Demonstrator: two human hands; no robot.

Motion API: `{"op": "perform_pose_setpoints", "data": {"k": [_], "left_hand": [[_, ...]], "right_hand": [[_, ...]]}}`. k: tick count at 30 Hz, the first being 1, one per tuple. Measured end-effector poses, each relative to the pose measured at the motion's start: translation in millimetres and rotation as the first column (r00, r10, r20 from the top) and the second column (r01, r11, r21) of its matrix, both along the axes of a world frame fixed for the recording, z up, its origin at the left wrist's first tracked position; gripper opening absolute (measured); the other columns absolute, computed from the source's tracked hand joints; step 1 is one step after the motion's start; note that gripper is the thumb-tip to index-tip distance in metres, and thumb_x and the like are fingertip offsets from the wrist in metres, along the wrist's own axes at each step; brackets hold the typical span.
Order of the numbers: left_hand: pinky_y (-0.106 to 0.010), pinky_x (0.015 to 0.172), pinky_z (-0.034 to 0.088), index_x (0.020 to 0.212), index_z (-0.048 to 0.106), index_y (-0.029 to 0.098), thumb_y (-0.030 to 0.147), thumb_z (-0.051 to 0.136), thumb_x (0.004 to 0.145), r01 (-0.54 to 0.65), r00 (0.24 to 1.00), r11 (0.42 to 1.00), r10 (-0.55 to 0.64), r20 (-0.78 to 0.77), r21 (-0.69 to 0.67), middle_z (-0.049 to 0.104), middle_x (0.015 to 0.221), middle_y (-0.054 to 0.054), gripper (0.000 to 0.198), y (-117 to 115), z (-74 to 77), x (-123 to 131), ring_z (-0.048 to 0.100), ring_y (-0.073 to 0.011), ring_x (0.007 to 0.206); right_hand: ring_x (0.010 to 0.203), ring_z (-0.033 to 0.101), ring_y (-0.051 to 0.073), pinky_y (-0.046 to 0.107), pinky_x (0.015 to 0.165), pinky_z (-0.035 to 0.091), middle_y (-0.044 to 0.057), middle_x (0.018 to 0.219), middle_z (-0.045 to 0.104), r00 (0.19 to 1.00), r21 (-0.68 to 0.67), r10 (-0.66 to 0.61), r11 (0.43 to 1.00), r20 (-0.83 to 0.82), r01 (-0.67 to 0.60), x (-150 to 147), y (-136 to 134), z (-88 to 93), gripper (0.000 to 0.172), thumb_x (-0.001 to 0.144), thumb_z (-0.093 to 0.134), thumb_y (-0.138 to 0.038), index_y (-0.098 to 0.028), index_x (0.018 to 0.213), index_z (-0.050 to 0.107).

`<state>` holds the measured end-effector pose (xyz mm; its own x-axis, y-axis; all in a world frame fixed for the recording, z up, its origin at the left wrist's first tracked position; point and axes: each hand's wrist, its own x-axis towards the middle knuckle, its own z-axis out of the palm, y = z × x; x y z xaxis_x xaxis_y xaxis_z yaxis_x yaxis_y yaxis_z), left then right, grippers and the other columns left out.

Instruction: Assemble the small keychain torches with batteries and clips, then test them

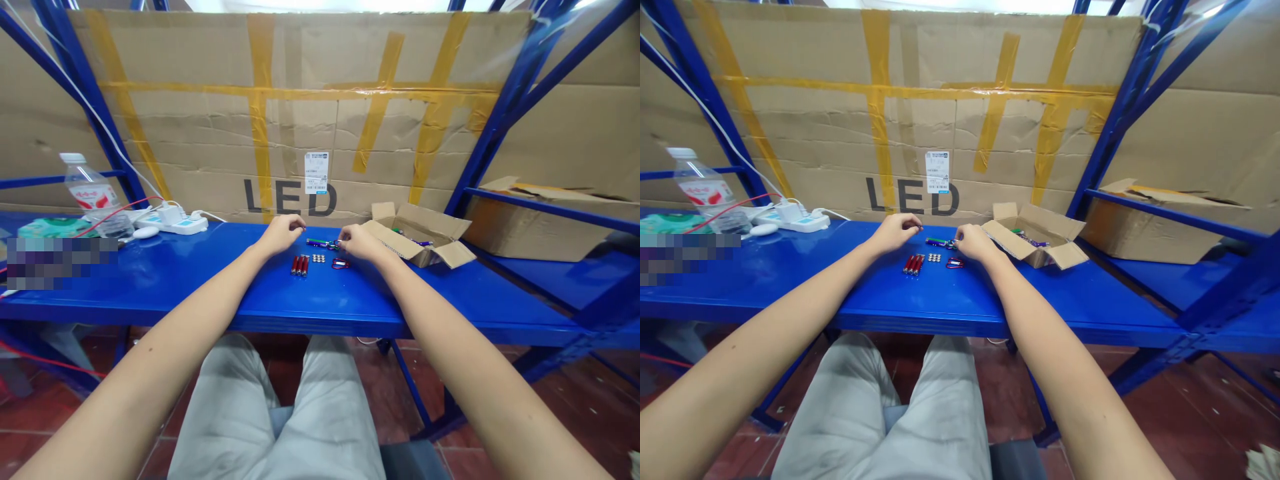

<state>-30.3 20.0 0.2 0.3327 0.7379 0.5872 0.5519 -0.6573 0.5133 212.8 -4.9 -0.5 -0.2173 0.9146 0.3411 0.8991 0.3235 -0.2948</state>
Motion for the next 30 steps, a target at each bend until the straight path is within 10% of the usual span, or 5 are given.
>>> {"op": "perform_pose_setpoints", "data": {"k": [6,30], "left_hand": [[-0.031,0.074,0.051,0.074,0.073,0.018,0.015,0.066,0.067,-0.167,0.983,0.98,0.157,-0.098,-0.106,0.073,0.078,-0.005,0.01,11.6,-3.9,-16.2,0.065,-0.0191,0.076],[-0.027,0.056,0.041,0.067,0.076,0.019,0.027,0.064,0.061,-0.018,0.943,0.865,-0.151,-0.295,-0.501,0.067,0.061,-0.004,0.016,4.9,7.2,-24.9,0.056,-0.0153,0.057]], "right_hand": [[0.074,0.066,0.019,0.027,0.066,0.044,0.009,0.079,0.074,0.995,-0.081,-0.041,0.995,0.092,0.049,4.1,2.5,-3.5,0.005,0.078,0.072,-0.018,-0.017,0.082,0.073],[0.072,0.064,0.016,0.024,0.064,0.045,0.002,0.078,0.075,0.986,-0.257,0.165,0.953,-0.009,-0.161,14.7,-5.1,7.7,0.011,0.072,0.067,-0.013,-0.018,0.074,0.076]]}}
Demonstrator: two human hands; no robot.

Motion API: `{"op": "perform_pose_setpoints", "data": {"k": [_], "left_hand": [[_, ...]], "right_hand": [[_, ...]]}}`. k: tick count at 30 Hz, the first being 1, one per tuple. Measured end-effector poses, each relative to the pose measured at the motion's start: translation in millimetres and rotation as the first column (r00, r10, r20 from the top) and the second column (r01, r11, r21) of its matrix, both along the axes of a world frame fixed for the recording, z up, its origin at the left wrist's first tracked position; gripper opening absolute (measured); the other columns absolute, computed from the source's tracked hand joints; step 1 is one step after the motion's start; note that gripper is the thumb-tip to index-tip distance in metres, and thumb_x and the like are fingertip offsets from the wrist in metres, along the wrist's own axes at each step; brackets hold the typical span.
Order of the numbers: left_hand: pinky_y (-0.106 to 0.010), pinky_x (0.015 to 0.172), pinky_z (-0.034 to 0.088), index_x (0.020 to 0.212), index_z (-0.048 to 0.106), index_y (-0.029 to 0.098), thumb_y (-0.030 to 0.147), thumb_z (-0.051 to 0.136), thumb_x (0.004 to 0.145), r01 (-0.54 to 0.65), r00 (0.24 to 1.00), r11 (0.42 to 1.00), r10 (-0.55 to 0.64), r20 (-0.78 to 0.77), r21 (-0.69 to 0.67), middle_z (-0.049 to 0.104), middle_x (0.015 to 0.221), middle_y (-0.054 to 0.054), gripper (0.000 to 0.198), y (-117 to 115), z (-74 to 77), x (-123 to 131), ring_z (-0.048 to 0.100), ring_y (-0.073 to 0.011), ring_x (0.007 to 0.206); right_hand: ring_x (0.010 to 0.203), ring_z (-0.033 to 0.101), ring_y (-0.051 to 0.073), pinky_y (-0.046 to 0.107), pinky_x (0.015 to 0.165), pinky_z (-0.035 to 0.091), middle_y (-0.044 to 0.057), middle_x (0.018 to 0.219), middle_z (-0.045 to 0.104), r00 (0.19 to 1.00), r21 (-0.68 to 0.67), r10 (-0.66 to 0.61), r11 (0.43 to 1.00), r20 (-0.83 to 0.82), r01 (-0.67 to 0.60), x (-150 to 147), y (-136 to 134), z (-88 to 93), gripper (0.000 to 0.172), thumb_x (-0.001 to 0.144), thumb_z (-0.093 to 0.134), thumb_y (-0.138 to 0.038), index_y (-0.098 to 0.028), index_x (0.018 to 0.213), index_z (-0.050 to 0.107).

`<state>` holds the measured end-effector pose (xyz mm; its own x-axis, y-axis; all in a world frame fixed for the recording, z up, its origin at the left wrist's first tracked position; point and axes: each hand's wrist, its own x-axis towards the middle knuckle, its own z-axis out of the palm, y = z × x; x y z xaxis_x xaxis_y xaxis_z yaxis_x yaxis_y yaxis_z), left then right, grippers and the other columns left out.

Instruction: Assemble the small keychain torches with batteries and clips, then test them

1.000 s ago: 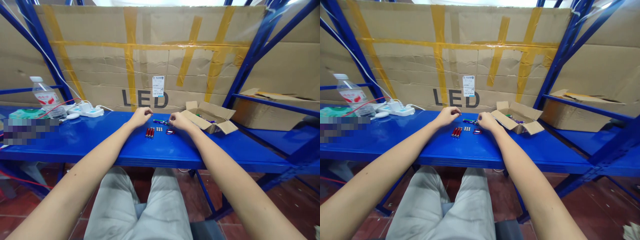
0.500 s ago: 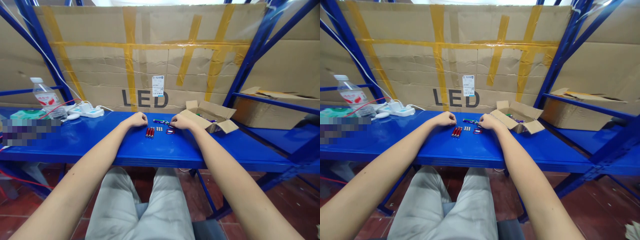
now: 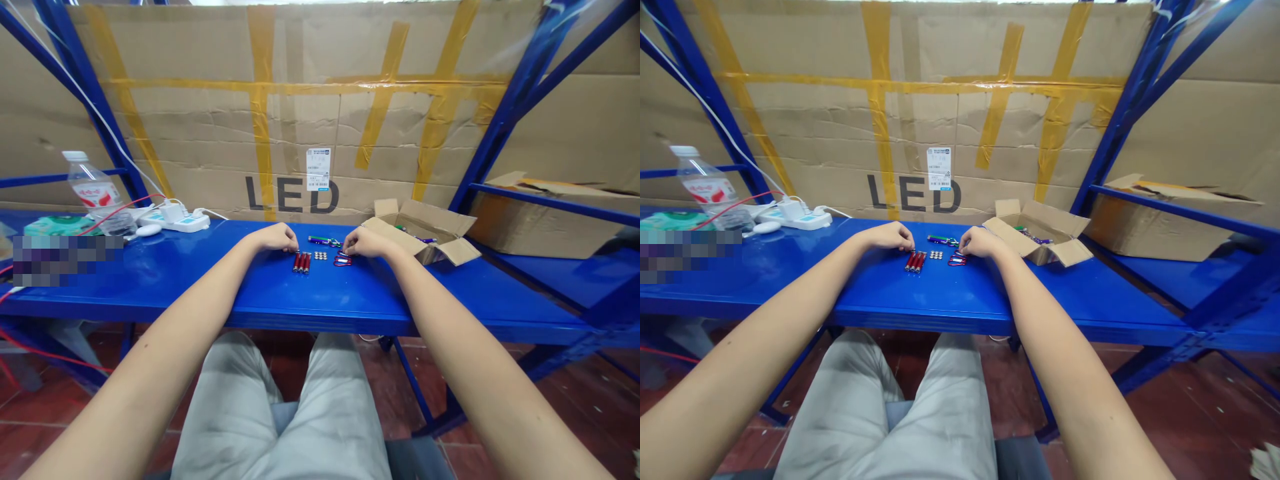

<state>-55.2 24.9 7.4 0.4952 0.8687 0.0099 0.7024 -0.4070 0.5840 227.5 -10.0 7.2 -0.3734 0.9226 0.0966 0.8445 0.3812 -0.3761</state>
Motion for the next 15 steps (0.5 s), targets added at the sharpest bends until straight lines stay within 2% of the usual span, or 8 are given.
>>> {"op": "perform_pose_setpoints", "data": {"k": [4,10,15], "left_hand": [[-0.027,0.054,0.039,0.066,0.077,0.019,0.026,0.066,0.059,-0.017,1.0,1.0,0.017,0.026,-0.019,0.065,0.057,-0.002,0.015,-2.3,0.3,-0.1,0.054,-0.0147,0.055],[-0.026,0.056,0.04,0.066,0.077,0.02,0.026,0.064,0.059,0.045,0.999,0.999,-0.044,0.022,-0.016,0.066,0.058,-0.002,0.016,-4.7,2.8,0.0,0.055,-0.0147,0.056],[-0.027,0.058,0.041,0.067,0.077,0.02,0.024,0.065,0.059,0.044,0.998,0.998,-0.041,0.048,-0.052,0.065,0.058,-0.002,0.015,-5.6,2.9,1.7,0.053,-0.0145,0.056]], "right_hand": [[0.071,0.064,0.016,0.025,0.064,0.046,0.002,0.075,0.075,0.999,-0.029,0.027,0.999,-0.024,-0.027,3.2,0.6,0.3,0.011,0.072,0.066,-0.013,-0.018,0.072,0.076],[0.067,0.062,0.016,0.025,0.061,0.045,0.002,0.072,0.073,0.997,-0.048,0.033,0.998,-0.071,-0.037,6.6,0.6,-0.4,0.007,0.069,0.069,-0.015,-0.018,0.072,0.075],[0.071,0.065,0.016,0.025,0.063,0.046,0.002,0.075,0.075,0.998,-0.04,0.032,0.999,-0.063,-0.034,4.2,-2.4,0.7,0.011,0.069,0.066,-0.012,-0.018,0.072,0.075]]}}
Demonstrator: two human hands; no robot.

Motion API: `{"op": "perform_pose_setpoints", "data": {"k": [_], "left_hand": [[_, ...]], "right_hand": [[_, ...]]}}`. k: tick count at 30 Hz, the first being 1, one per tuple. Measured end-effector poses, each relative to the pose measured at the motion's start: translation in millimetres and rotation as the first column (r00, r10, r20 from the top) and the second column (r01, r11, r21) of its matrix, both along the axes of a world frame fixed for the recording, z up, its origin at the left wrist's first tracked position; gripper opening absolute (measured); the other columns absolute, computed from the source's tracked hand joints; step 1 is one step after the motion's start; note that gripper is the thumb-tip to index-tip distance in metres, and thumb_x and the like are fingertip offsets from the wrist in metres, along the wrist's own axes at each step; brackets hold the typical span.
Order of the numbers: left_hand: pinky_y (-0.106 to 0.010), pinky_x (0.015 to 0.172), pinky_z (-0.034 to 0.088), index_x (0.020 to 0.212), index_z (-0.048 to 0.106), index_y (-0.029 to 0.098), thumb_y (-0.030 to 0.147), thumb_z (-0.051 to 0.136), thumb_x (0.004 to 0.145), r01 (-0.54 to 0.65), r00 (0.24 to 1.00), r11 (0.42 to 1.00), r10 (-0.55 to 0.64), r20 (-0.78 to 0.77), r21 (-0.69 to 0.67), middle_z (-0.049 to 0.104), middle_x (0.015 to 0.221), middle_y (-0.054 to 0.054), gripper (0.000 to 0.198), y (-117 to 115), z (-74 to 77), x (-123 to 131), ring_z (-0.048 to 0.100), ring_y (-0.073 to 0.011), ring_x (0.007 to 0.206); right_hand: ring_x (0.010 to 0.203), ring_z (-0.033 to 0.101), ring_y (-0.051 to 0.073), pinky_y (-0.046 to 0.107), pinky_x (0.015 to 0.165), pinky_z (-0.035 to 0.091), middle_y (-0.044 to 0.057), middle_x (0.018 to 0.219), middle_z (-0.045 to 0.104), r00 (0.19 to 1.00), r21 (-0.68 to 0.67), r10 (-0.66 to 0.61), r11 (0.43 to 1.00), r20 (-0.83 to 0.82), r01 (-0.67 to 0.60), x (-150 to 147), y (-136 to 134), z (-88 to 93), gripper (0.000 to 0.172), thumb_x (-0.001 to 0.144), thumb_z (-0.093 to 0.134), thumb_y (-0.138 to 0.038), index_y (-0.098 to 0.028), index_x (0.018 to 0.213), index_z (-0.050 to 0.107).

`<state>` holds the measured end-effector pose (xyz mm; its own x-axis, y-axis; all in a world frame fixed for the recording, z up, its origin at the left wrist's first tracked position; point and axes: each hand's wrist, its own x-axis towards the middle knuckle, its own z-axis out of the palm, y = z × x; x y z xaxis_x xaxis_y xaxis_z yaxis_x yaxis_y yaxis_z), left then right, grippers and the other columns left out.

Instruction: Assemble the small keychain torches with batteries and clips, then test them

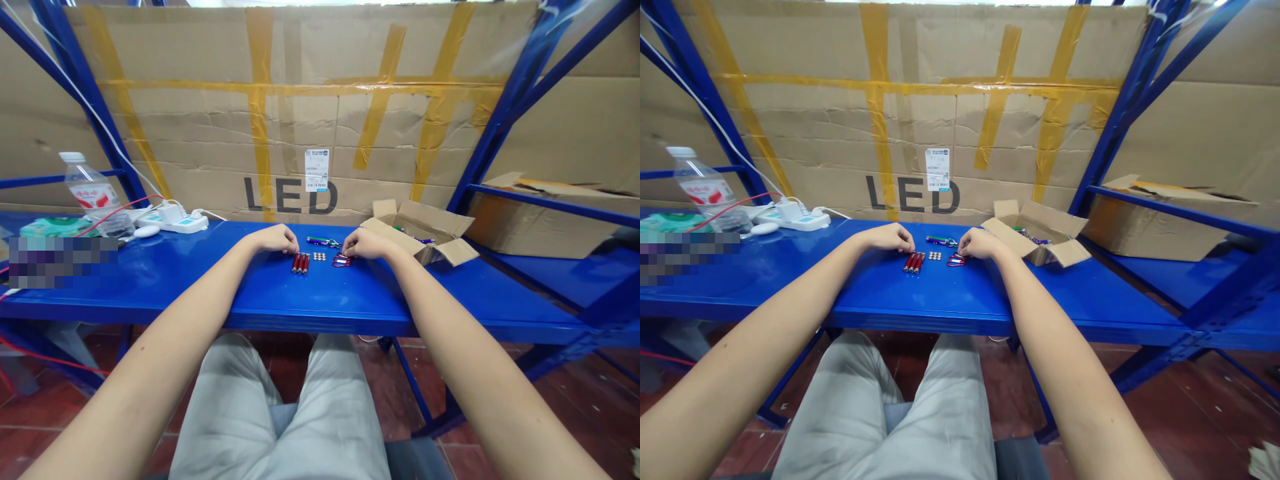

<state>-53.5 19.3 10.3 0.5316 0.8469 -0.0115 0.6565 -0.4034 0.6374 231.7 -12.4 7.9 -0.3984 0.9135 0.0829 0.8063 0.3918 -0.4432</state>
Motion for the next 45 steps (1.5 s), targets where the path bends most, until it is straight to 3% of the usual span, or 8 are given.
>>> {"op": "perform_pose_setpoints", "data": {"k": [7,11,14,17,24,30,35,45], "left_hand": [[-0.028,0.059,0.043,0.07,0.077,0.019,0.026,0.067,0.063,0.032,0.997,0.999,-0.033,0.07,0.01,0.067,0.061,-0.002,0.014,0.1,1.4,-2.9,0.054,-0.0141,0.055],[-0.03,0.062,0.045,0.069,0.075,0.018,0.025,0.065,0.067,-0.108,0.99,0.99,0.099,0.101,0.086,0.068,0.064,-0.004,0.012,5.0,-1.1,-5.8,0.057,-0.0157,0.057],[-0.03,0.063,0.045,0.063,0.071,0.018,0.022,0.064,0.068,-0.238,0.971,0.948,0.224,0.085,0.212,0.069,0.066,-0.006,0.009,11.5,-11.6,-6.3,0.059,-0.0174,0.06],[-0.03,0.068,0.047,0.063,0.069,0.019,0.02,0.063,0.069,-0.272,0.962,0.895,0.261,0.079,0.354,0.072,0.072,-0.007,0.008,17.7,-23.6,-4.5,0.063,-0.02,0.069],[-0.034,0.087,0.049,0.082,0.075,0.019,0.019,0.059,0.076,-0.115,0.988,0.855,0.048,0.145,0.506,0.075,0.093,-0.008,0.017,28.8,-17.6,26.3,0.066,-0.0231,0.089],[-0.033,0.093,0.047,0.085,0.076,0.019,0.018,0.067,0.072,0.162,0.986,0.817,-0.156,-0.059,0.554,0.074,0.097,-0.007,0.016,41.2,-13.3,66.2,0.065,-0.0228,0.098],[-0.026,0.078,0.048,0.093,0.076,0.017,0.022,0.067,0.076,0.204,0.973,0.89,-0.138,-0.187,0.407,0.076,0.094,-0.005,0.019,44.8,-15.5,67.0,0.066,-0.0181,0.086],[-0.028,0.074,0.047,0.087,0.076,0.017,0.025,0.066,0.078,0.091,0.981,0.907,-0.011,-0.194,0.412,0.075,0.085,-0.006,0.016,40.8,-16.6,55.3,0.066,-0.0188,0.081]], "right_hand": [[0.07,0.064,0.016,0.025,0.064,0.047,0.002,0.075,0.075,1.0,-0.009,0.017,1.0,0.012,-0.017,1.0,2.9,-1.6,0.013,0.07,0.065,-0.013,-0.018,0.073,0.077],[0.067,0.063,0.016,0.026,0.063,0.047,0.002,0.072,0.074,0.999,-0.014,0.034,0.999,-0.004,-0.034,1.6,4.0,-2.9,0.01,0.068,0.067,-0.016,-0.018,0.072,0.076],[0.066,0.063,0.016,0.026,0.062,0.046,0.002,0.072,0.074,1.0,-0.017,0.024,1.0,-0.016,-0.024,0.7,1.7,-1.3,0.01,0.068,0.067,-0.014,-0.018,0.07,0.076],[0.068,0.063,0.016,0.025,0.063,0.046,0.002,0.073,0.074,1.0,0.008,0.01,1.0,-0.024,-0.01,0.4,-0.6,1.8,0.013,0.07,0.064,-0.011,-0.017,0.073,0.076],[0.076,0.065,0.018,0.025,0.066,0.046,0.008,0.086,0.076,0.987,0.195,-0.147,0.968,-0.064,0.157,-6.5,9.9,-7.3,0.018,0.079,0.06,-0.012,-0.015,0.088,0.075],[0.078,0.068,0.018,0.024,0.071,0.047,0.008,0.087,0.077,0.987,0.256,-0.16,0.953,-0.019,0.16,-21.9,18.1,-16.3,0.017,0.082,0.062,-0.015,-0.016,0.091,0.077],[0.084,0.069,0.018,0.023,0.074,0.046,0.006,0.094,0.078,0.992,0.205,-0.126,0.972,0.024,0.118,-24.9,25.0,-18.9,0.017,0.086,0.063,-0.018,-0.017,0.092,0.079],[0.114,0.053,0.031,0.039,0.099,0.04,0.012,0.113,0.069,0.972,0.31,-0.165,0.945,0.164,0.108,-32.5,30.6,-22.6,0.023,0.09,0.06,-0.027,-0.023,0.101,0.08]]}}
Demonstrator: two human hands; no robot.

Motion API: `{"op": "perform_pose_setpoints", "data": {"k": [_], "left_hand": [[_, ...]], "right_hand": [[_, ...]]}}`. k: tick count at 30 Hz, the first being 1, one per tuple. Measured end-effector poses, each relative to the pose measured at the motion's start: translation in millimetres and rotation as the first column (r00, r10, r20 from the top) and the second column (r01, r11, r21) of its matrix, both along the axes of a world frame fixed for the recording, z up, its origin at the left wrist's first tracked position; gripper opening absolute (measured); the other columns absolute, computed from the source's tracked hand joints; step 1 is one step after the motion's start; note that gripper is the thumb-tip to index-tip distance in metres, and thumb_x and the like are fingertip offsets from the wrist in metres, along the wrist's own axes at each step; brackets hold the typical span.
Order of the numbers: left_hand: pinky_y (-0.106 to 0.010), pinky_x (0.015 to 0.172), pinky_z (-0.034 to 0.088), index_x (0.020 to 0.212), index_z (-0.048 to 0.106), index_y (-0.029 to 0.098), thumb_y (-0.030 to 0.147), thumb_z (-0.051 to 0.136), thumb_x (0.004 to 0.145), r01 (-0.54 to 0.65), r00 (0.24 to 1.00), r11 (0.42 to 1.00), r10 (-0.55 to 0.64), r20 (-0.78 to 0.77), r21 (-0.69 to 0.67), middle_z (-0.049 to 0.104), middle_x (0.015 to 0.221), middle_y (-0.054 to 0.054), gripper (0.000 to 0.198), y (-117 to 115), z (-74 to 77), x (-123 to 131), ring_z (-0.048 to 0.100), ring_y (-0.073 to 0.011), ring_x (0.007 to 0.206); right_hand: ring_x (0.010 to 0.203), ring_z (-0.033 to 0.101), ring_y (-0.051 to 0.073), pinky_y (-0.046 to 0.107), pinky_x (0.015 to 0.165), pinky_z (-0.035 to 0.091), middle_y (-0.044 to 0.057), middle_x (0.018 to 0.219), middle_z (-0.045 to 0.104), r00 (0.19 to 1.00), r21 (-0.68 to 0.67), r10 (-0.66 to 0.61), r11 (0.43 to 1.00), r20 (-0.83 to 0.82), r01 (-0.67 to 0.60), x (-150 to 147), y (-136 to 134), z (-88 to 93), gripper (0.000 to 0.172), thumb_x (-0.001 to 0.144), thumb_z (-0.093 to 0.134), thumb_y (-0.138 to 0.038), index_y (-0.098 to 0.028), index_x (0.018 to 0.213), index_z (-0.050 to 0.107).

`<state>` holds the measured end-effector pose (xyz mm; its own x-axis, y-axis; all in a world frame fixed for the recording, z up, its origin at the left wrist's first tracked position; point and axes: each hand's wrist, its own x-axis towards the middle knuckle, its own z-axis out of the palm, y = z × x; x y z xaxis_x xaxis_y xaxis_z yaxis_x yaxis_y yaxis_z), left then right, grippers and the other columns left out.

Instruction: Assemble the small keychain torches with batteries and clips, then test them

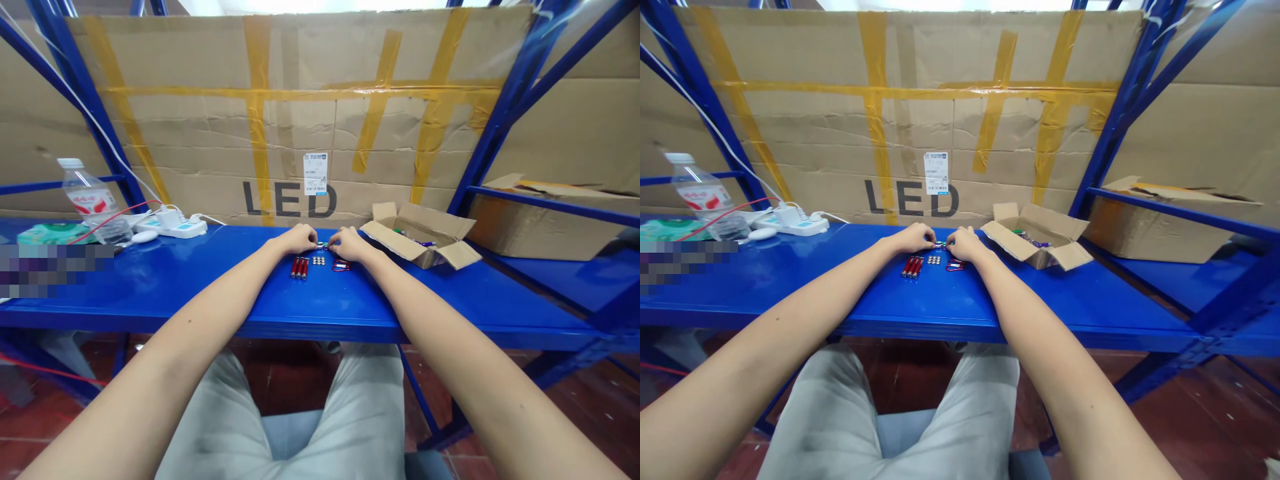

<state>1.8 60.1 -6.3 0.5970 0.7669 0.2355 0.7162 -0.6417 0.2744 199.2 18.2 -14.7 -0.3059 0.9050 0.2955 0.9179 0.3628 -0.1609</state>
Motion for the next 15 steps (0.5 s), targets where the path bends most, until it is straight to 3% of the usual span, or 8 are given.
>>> {"op": "perform_pose_setpoints", "data": {"k": [5,10,15], "left_hand": [[-0.029,0.077,0.048,0.088,0.076,0.017,0.024,0.065,0.08,-0.007,1.0,1.0,0.006,0.022,0.022,0.075,0.088,-0.006,0.016,0.9,-3.1,3.2,0.066,-0.0201,0.084],[-0.032,0.085,0.049,0.082,0.074,0.017,0.022,0.068,0.076,0.015,0.997,0.993,-0.023,0.072,0.118,0.074,0.089,-0.007,0.01,-4.4,2.4,7.9,0.066,-0.0224,0.091],[-0.03,0.076,0.048,0.091,0.069,0.014,0.021,0.061,0.083,0.031,0.969,0.981,-0.077,0.235,0.193,0.073,0.09,-0.007,0.013,-23.8,13.8,5.9,0.064,-0.0186,0.083]], "right_hand": [[0.114,0.049,0.032,0.044,0.1,0.038,0.013,0.111,0.065,0.999,0.026,0.043,0.999,0.025,-0.043,-0.4,8.0,-5.0,0.018,0.089,0.06,-0.021,-0.022,0.094,0.077],[0.115,0.047,0.032,0.044,0.098,0.039,0.012,0.126,0.058,0.997,0.108,0.065,0.992,-0.036,-0.06,6.7,11.8,-7.1,0.013,0.086,0.059,-0.014,-0.019,0.084,0.071],[0.094,0.057,0.024,0.036,0.086,0.044,0.009,0.097,0.067,0.932,0.165,0.168,0.979,-0.321,-0.12,7.9,11.6,-1.2,0.011,0.088,0.05,-0.011,-0.018,0.085,0.058]]}}
